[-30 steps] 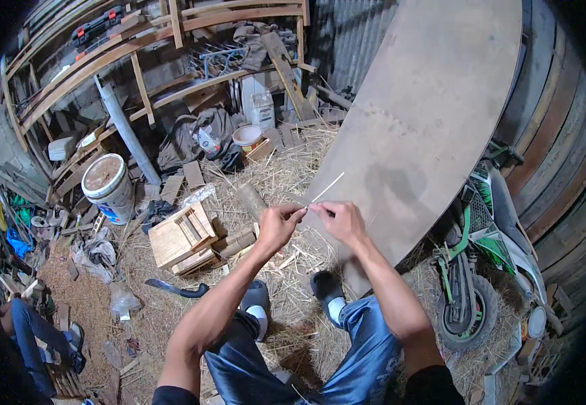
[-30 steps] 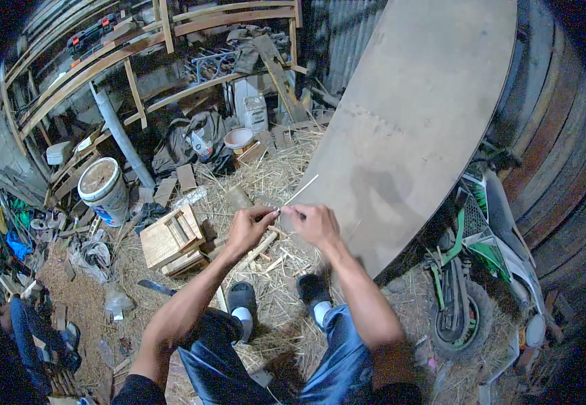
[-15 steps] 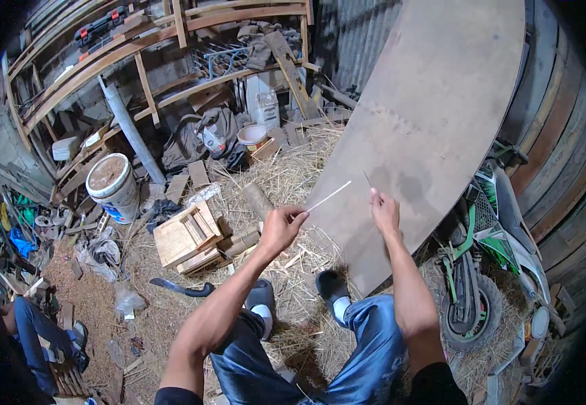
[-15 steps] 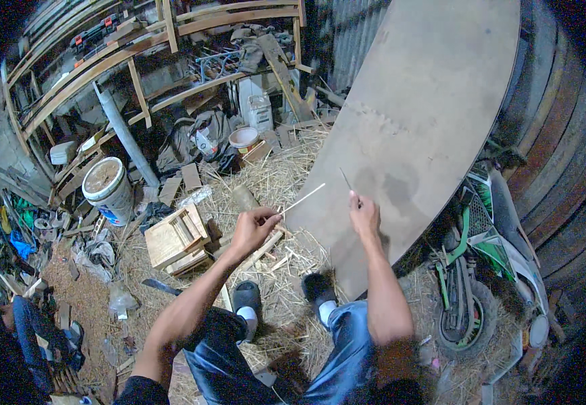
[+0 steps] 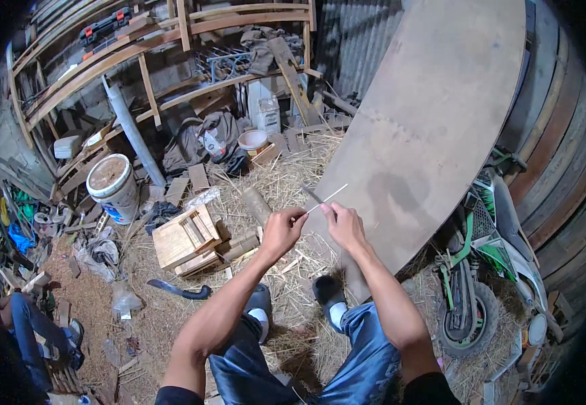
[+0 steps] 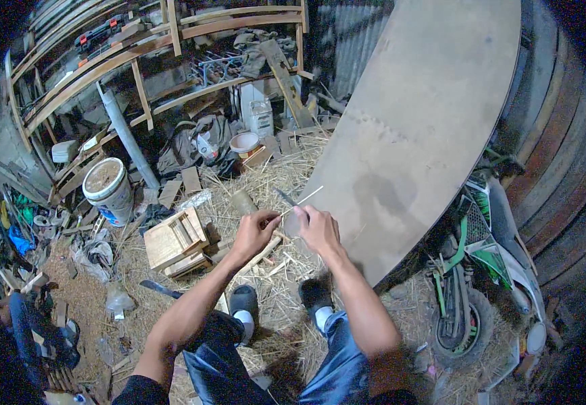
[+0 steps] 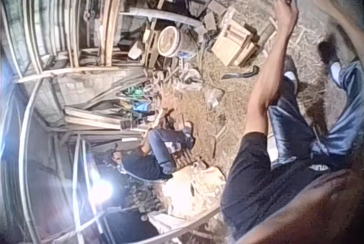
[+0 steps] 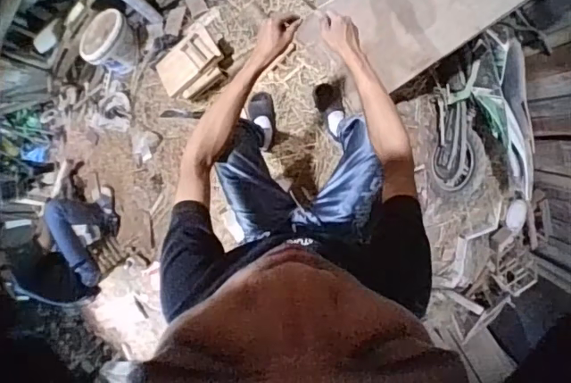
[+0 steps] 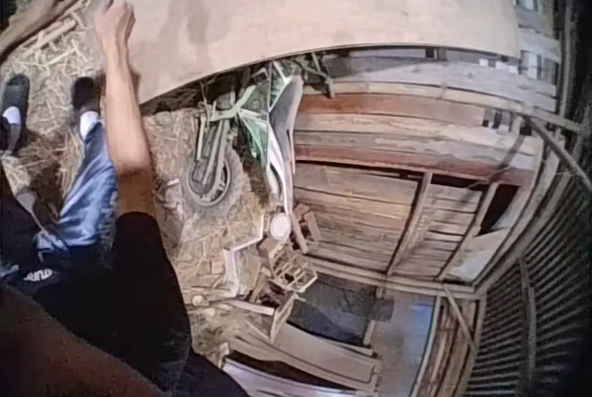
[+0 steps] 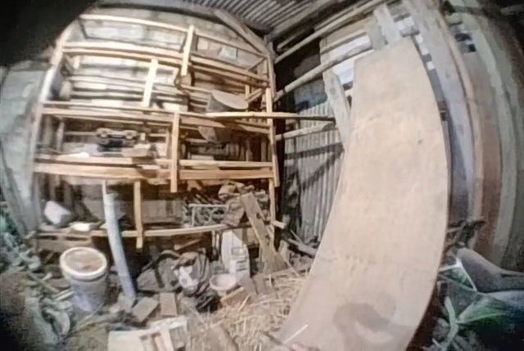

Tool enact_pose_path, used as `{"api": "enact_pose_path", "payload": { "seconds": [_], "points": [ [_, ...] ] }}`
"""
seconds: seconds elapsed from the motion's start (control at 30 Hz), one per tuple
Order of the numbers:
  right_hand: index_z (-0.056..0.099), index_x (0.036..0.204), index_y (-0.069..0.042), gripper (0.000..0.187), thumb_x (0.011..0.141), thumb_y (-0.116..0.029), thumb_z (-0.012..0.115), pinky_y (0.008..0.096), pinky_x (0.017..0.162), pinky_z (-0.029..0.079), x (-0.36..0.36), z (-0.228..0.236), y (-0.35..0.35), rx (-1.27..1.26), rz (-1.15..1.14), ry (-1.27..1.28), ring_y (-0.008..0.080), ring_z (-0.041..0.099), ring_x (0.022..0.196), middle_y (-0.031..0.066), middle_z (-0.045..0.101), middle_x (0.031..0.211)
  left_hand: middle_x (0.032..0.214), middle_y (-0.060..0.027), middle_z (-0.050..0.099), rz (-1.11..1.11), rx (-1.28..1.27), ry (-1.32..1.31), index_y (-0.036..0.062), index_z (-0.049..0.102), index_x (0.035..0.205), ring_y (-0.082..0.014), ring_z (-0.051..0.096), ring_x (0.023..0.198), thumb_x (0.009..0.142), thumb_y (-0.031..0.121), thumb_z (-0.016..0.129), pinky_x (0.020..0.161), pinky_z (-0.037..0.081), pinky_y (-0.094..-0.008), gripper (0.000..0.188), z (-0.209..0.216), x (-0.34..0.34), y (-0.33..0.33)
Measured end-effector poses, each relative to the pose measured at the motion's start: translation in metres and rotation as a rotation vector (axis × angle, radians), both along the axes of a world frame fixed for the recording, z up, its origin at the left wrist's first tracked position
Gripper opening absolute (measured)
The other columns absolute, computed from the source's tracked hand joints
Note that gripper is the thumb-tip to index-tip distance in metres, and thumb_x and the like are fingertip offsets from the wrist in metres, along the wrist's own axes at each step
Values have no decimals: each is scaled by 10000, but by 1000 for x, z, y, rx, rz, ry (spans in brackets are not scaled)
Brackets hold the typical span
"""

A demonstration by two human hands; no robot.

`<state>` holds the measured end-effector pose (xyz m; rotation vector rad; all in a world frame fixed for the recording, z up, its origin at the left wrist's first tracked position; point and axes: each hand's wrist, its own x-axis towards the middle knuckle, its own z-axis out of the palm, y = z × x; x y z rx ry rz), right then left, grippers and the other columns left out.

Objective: The person assembles a small wooden frame by inserting thin sticks into pre-drilled holes using a small knife to trim the sticks to size.

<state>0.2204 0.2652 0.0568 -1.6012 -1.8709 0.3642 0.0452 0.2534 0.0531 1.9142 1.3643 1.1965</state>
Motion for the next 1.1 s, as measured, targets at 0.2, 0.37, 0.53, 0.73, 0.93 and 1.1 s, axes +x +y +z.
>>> {"api": "enact_pose_path", "payload": {
  "seconds": [0.2, 0.37, 0.53, 0.73, 0.93, 1.1],
  "points": [
    [623, 857, -42, 374, 933, -364, 449, 477, 668, 469, 29, -6, 18, 94, -47, 181, 440, 587, 752, 246, 609, 755, 825, -139, 640, -18, 171, 132, 49, 660, 904, -328, 624, 738, 815, 101, 594, 639, 484, -389, 123, -3, -15, -5],
    [654, 994, -84, 396, 934, -402, 426, 479, 692, 475, 35, -3, 7, 12, -30, 64, 434, 598, 772, 234, 623, 764, 840, -126, 625, -37, 219, 204, 51, 640, 899, -336, 616, 758, 805, 95, 591, 654, 483, -406, 115, -2, -19, -8],
    [661, 997, -91, 376, 932, -385, 435, 479, 694, 482, 19, 1, -1, 61, 13, 59, 428, 604, 783, 229, 629, 783, 884, -165, 635, -2, 180, 179, 19, 632, 898, -351, 619, 807, 780, 40, 588, 703, 493, -388, 128, 6, -1, -12],
    [672, 961, -86, 327, 922, -344, 476, 468, 665, 488, 31, 4, 2, 78, 64, 47, 424, 599, 777, 226, 629, 795, 853, -158, 632, -20, 204, 201, 23, 627, 874, -346, 618, 782, 774, 31, 582, 675, 492, -385, 110, 7, -4, -15],
    [666, 944, -63, 349, 924, -352, 472, 459, 668, 481, 25, -6, -1, 50, 119, 79, 430, 593, 774, 225, 624, 778, 819, -155, 614, -4, 194, 207, 27, 603, 870, -336, 614, 733, 739, 20, 583, 632, 485, -386, 132, 1, -13, -17],
    [637, 937, -18, 412, 931, -386, 451, 448, 715, 465, 97, -57, 45, 131, -121, 332, 435, 584, 848, 258, 618, 848, 824, -138, 617, -16, 195, 221, 65, 582, 877, -351, 602, 756, 814, 100, 562, 613, 464, -431, 74, 14, -15, -22]
  ]
}}
